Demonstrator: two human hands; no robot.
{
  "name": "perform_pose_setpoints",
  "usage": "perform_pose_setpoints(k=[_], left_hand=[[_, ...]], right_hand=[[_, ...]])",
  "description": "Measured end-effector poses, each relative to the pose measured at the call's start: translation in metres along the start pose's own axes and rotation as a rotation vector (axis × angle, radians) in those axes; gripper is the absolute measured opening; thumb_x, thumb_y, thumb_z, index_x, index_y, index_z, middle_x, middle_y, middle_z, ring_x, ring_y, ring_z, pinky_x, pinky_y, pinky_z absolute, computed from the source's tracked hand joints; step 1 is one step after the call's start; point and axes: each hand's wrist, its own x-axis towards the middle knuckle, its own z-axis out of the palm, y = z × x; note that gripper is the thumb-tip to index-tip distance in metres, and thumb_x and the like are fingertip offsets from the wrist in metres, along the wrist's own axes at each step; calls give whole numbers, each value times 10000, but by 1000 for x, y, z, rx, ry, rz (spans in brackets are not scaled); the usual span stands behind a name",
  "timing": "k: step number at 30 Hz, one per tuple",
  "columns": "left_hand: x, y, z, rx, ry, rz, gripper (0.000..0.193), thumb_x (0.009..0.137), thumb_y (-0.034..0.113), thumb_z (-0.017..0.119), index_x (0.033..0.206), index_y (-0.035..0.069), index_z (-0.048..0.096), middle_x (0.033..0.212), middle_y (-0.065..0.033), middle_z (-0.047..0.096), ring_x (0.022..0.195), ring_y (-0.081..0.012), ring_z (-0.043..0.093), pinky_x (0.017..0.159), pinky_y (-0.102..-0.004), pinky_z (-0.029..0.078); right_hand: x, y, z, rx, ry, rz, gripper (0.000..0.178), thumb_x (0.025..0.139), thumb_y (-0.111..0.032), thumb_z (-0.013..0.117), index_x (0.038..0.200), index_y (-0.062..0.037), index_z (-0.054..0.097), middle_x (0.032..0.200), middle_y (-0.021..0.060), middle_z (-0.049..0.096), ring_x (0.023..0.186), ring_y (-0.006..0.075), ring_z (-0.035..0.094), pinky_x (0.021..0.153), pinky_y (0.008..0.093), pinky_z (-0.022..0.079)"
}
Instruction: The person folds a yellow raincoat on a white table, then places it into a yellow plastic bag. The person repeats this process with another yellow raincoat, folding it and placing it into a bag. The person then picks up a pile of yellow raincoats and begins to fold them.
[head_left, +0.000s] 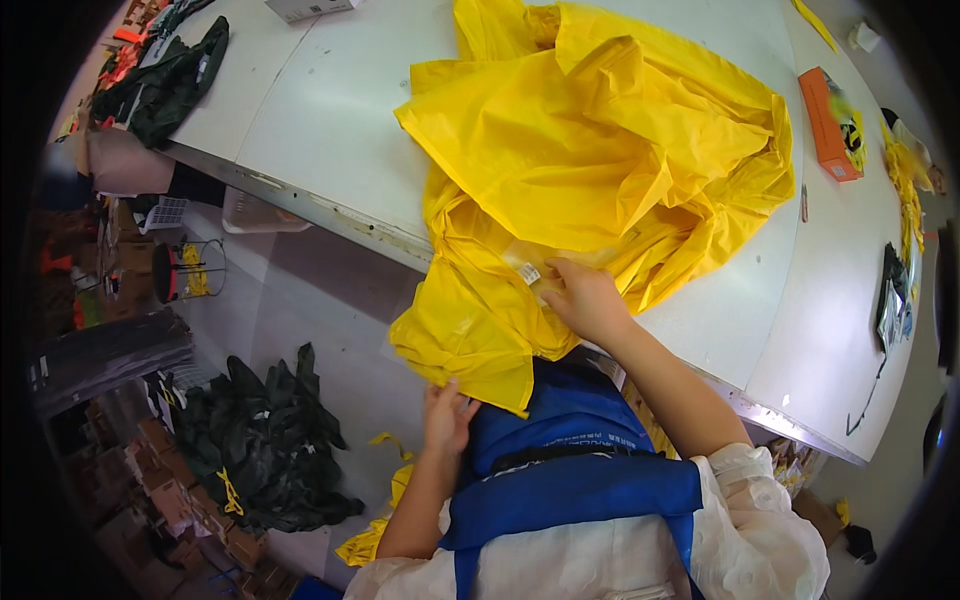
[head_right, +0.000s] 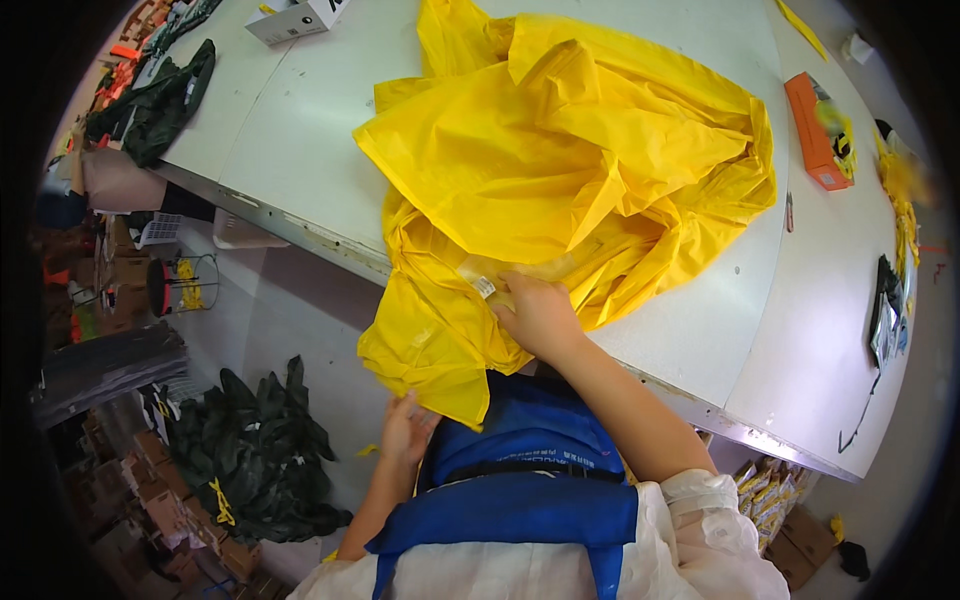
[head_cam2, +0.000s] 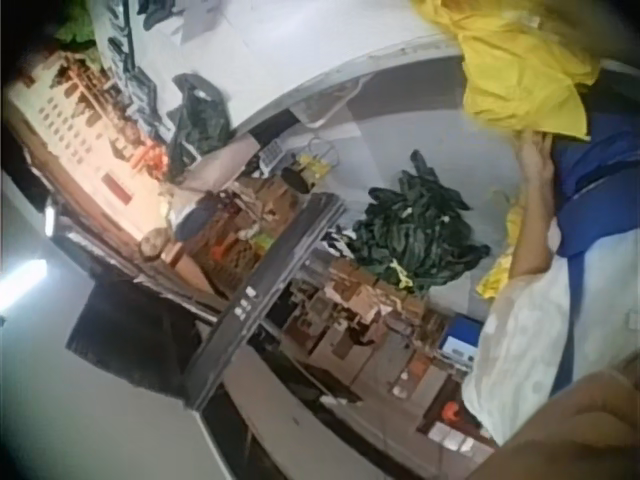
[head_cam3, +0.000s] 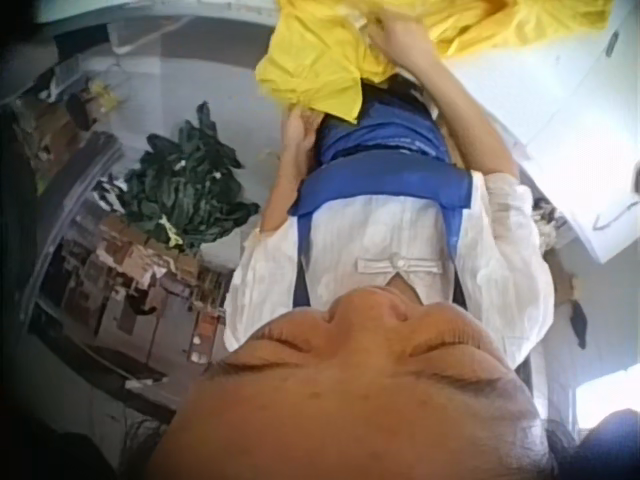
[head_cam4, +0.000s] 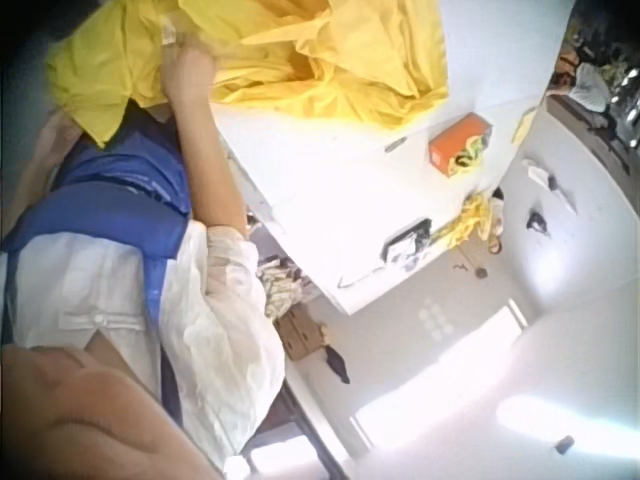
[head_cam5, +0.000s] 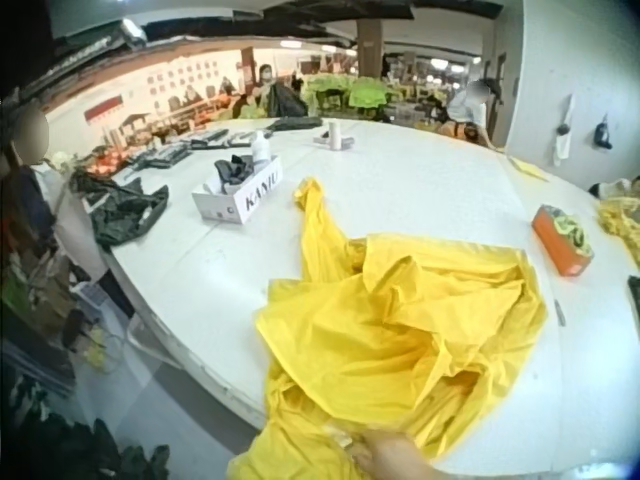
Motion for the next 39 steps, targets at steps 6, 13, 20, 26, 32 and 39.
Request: perform_pose_setpoints(k=[6,13,20,26,32,39], left_hand=[[7,5,53,646,-185,845,494,870,131,647,1302,96,410,1093,-76,523,978,-173,533,800,-348,486],[69,23,147,1298,-183,1078,302,770,71,706,1037,43,568,874,-123,576,699,-188,587,608,-294,494],[61,29,121,779,-221,943,149,813,-67,606,928,11,553,679,24,528,580,-21,476,529,-178,391],[55,33,123,1125,-238,987,297,737,-12,590,1030,32,606,847,-151,609,696,-269,580,637,-351,479],[94,-5,105,1366,-340,668,379,719,105,635,1094,51,611,913,-214,638,803,-350,623,751,-425,493],[83,-104,207,1392,-948,476,473,761,89,675,1205,35,523,899,-137,621,743,-218,625,654,-332,500]], right_hand=[[30,18,29,172,20,171,352,795,-234,651,1070,-16,624,890,152,691,866,320,666,776,395,519],[34,25,31,768,-76,391,221,792,-67,677,979,35,619,795,88,660,778,145,654,662,271,529],[25,14,19,1022,-57,407,215,829,-24,637,1035,17,591,879,52,614,712,122,596,641,247,506],[-20,9,-22,277,117,84,236,824,-140,683,1023,-26,628,857,71,647,765,235,631,758,310,488],[-46,91,-63,-171,738,351,775,749,-329,769,1377,-109,374,1421,225,323,1313,439,294,1045,532,293],[6,194,-123,-180,686,446,1018,725,-349,753,1501,-127,133,1503,233,208,1347,454,253,1057,546,292]])
